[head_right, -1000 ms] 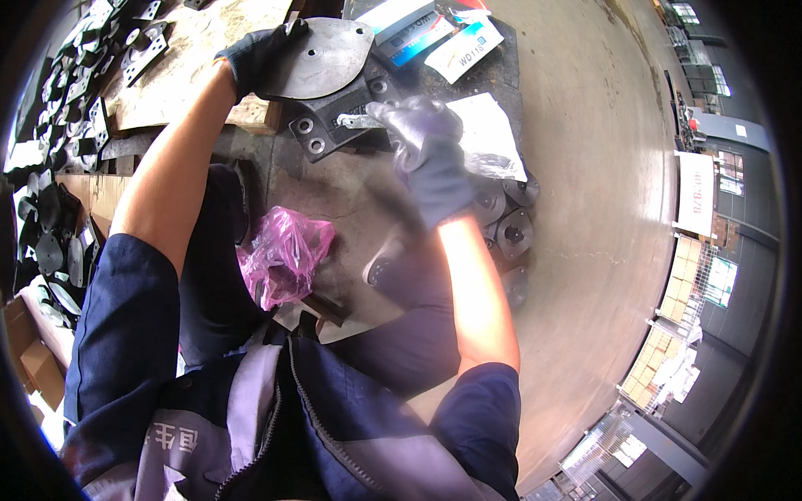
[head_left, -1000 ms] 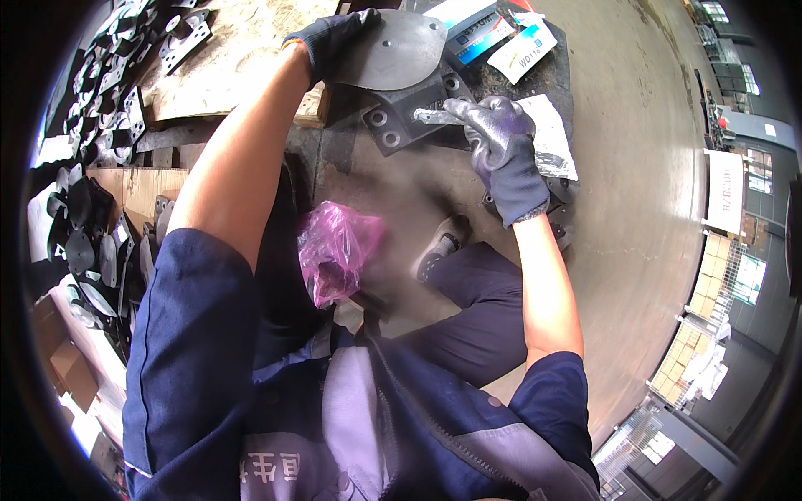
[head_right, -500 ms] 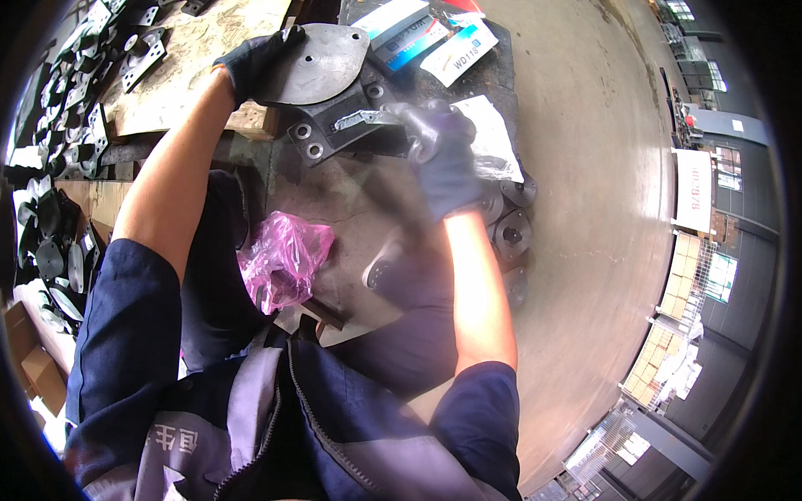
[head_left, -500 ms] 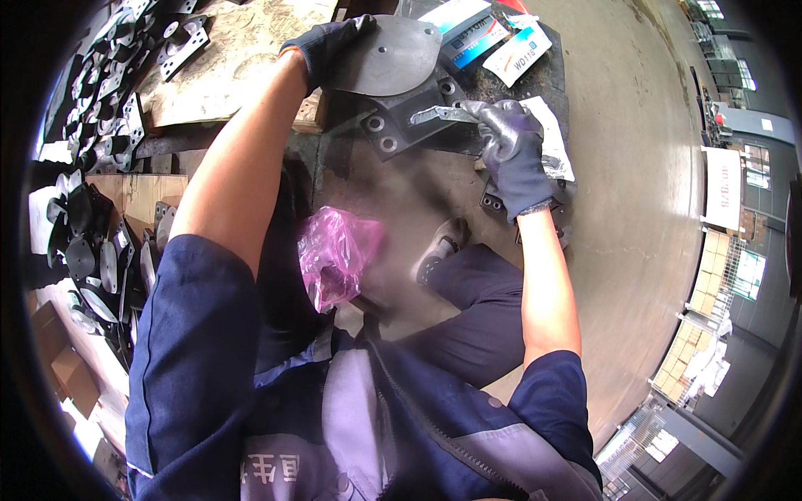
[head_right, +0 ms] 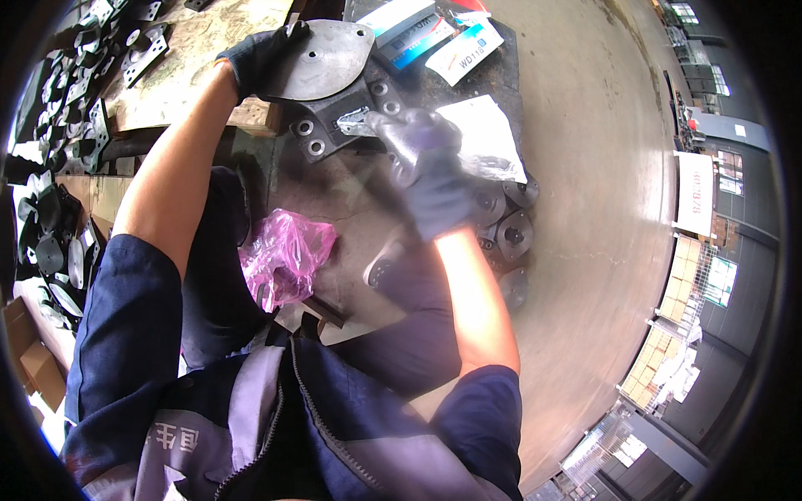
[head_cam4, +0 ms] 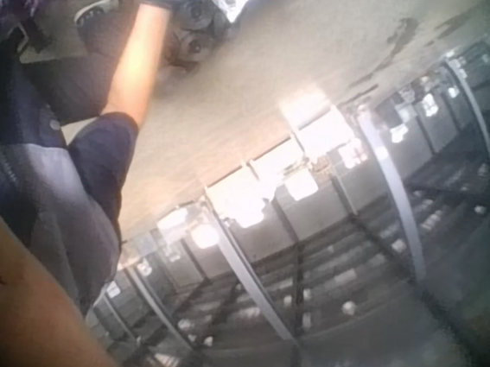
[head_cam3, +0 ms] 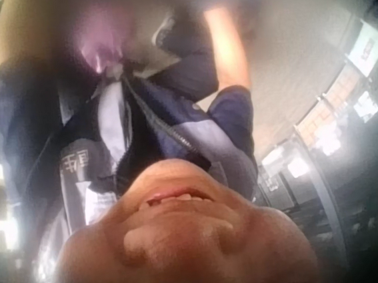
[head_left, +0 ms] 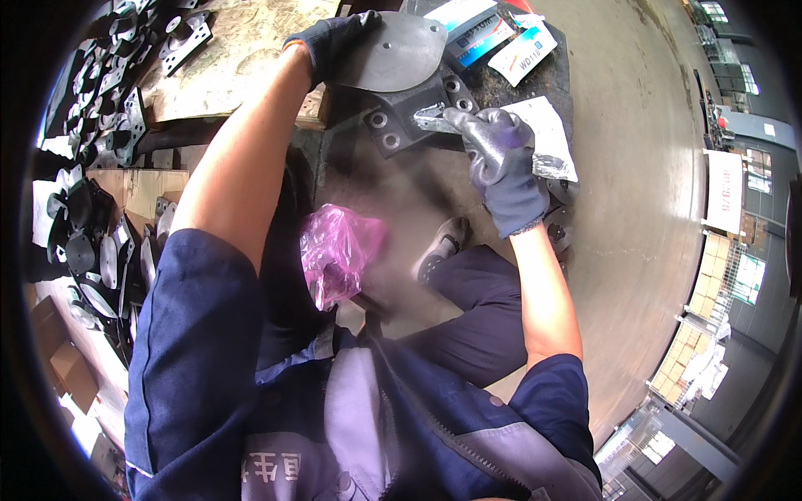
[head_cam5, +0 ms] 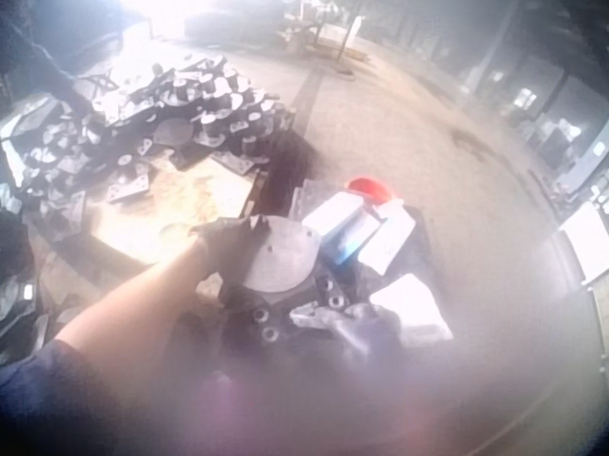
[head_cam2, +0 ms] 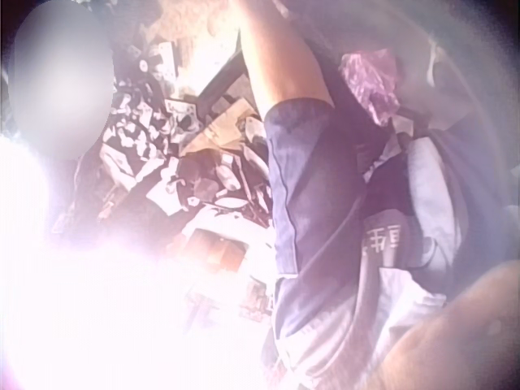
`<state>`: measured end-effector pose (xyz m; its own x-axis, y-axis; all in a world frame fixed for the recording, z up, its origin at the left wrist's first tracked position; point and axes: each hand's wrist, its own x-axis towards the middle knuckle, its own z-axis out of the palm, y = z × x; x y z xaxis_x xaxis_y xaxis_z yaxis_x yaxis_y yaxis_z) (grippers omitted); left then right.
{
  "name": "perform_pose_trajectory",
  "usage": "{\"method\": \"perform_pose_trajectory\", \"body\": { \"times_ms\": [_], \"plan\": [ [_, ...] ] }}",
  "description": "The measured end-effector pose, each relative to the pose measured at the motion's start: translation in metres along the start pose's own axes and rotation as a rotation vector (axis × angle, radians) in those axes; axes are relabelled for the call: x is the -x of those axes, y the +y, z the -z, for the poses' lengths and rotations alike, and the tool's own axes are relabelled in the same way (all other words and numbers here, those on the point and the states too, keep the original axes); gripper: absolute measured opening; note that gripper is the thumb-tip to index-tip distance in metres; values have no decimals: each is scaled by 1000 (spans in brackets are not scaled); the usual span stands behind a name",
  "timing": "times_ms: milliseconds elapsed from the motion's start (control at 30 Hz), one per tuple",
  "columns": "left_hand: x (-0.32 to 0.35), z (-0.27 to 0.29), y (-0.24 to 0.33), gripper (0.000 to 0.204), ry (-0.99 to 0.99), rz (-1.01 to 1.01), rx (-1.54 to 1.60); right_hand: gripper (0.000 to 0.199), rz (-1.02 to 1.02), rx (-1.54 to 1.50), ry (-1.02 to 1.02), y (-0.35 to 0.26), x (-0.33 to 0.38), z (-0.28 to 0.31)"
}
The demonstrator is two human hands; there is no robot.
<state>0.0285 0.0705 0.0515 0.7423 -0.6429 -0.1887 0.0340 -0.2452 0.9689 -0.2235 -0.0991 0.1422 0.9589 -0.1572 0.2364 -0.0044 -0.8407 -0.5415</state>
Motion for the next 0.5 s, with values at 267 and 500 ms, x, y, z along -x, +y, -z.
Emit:
{"method": "perform_pose_trajectory", "body": {
  "times_ms": [267,500],
  "plan": [
    [-2,0,-1,47,-4,-184,-267,32,195,376,46,6,3,-2],
    [-5,0,-8,47,-34,91,180,36,250,298,147,15,-4,2]
  ]
}}
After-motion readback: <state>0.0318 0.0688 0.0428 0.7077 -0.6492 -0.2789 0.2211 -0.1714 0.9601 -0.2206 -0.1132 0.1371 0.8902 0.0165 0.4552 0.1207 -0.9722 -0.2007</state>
